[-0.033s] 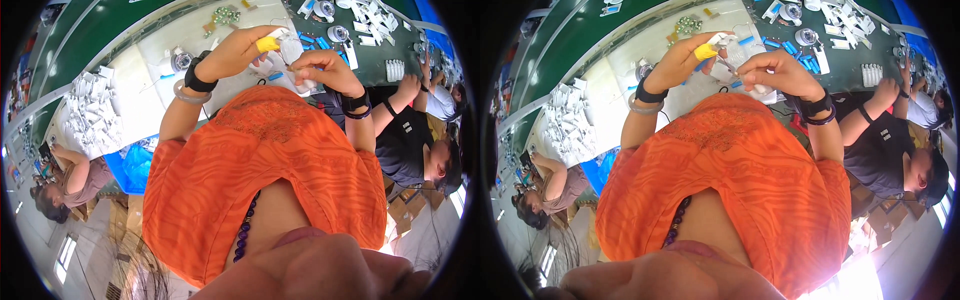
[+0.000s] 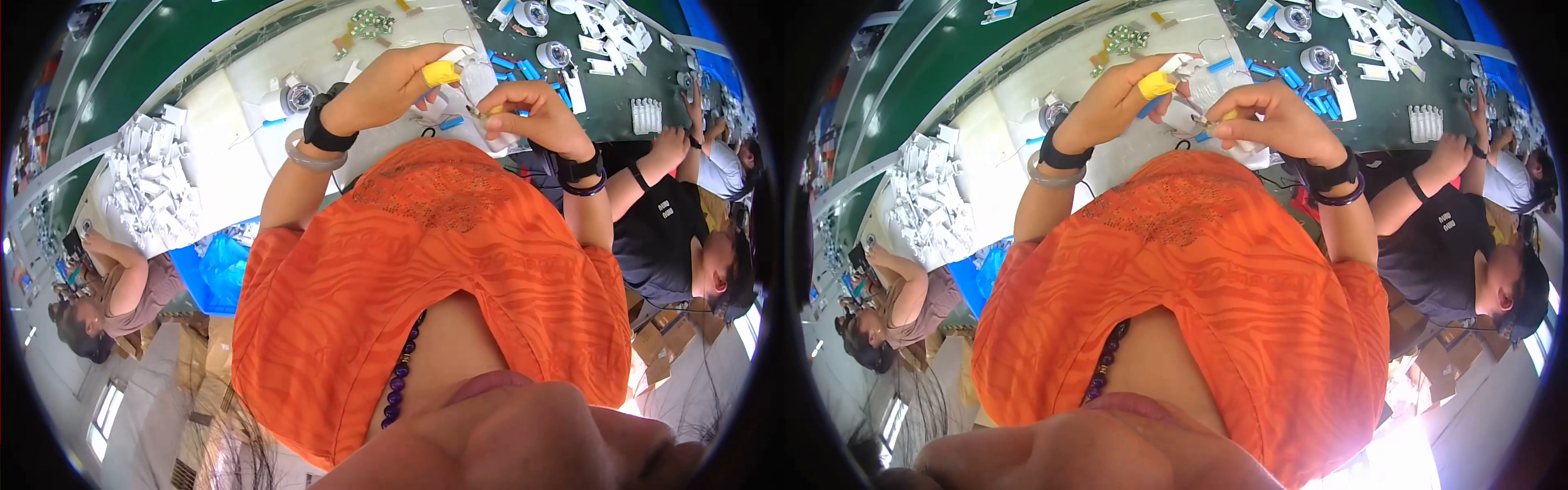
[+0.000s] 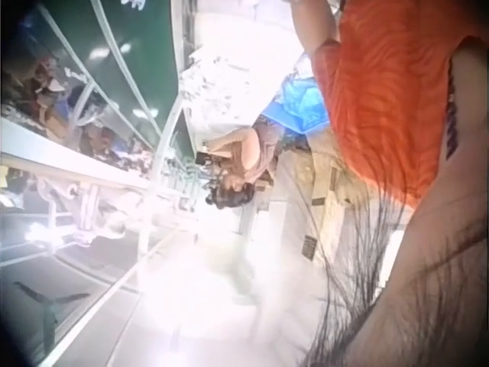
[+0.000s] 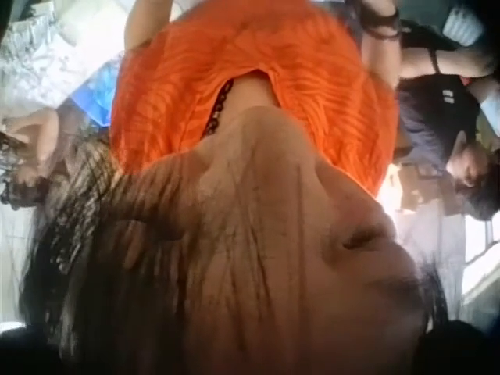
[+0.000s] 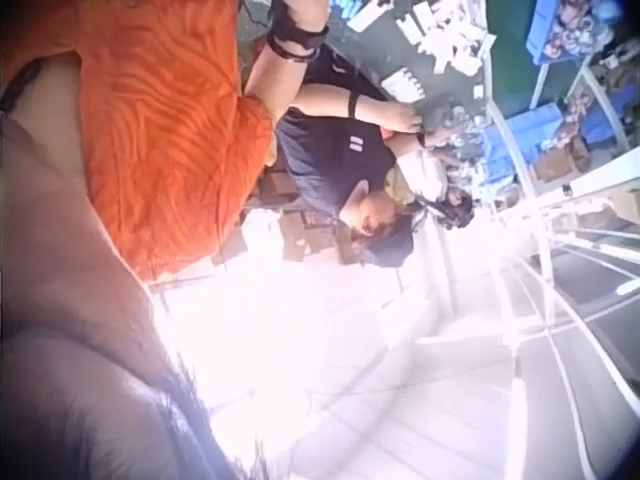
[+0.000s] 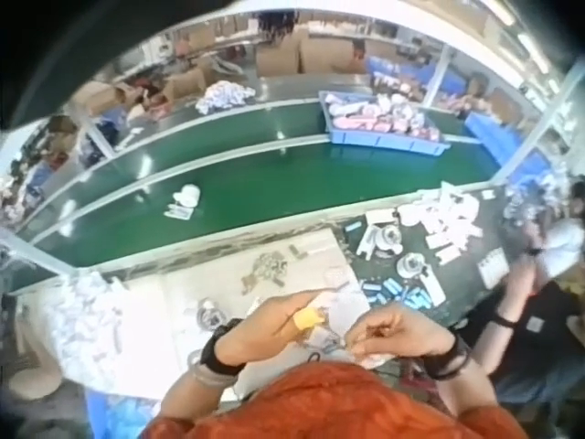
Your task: Assembling the internal and external components of a small handheld portable fan at a factory workbench.
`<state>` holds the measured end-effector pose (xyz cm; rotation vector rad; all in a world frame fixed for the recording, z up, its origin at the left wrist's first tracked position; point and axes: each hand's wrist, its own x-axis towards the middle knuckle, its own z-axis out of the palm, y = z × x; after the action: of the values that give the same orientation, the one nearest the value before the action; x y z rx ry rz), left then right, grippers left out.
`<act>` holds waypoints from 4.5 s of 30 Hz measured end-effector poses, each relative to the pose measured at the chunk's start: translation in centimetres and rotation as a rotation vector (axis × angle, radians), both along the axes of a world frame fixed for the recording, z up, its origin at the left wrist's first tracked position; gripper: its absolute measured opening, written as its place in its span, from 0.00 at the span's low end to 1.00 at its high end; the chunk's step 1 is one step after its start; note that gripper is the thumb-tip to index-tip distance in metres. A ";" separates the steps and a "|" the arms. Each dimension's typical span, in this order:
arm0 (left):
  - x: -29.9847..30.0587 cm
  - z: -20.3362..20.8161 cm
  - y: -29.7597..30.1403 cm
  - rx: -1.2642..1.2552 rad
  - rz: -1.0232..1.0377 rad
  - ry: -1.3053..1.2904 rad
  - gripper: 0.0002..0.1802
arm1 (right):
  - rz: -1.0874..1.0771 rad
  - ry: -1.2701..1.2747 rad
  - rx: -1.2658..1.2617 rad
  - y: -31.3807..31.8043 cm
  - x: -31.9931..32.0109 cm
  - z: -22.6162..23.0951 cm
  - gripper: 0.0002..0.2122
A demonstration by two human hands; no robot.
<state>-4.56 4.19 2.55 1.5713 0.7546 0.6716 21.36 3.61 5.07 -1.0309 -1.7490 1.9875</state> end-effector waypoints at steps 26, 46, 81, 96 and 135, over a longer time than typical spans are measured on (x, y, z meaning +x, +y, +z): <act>3.5 -1.3 -2.3 -0.366 0.223 -0.294 0.23 | -0.588 -0.184 1.120 -2.1 -3.5 -4.1 0.13; 3.8 -2.4 -3.1 -0.168 0.254 -0.320 0.23 | -0.595 -0.158 1.114 -1.1 -3.8 -4.4 0.12; -9.7 -10.0 17.0 0.150 0.817 0.055 0.19 | -0.274 -0.904 1.179 12.3 8.9 -11.4 0.11; -13.8 -17.1 19.1 0.719 1.108 0.784 0.31 | 0.074 -1.073 1.364 15.3 9.6 -17.2 0.05; 3.3 -3.2 -1.7 -0.584 0.345 -0.265 0.23 | -0.269 -0.491 1.251 -0.1 -2.4 -1.5 0.11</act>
<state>-1.28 2.51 -0.60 0.8109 0.9279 0.8009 18.98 3.54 3.57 -1.1412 -2.3170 0.2265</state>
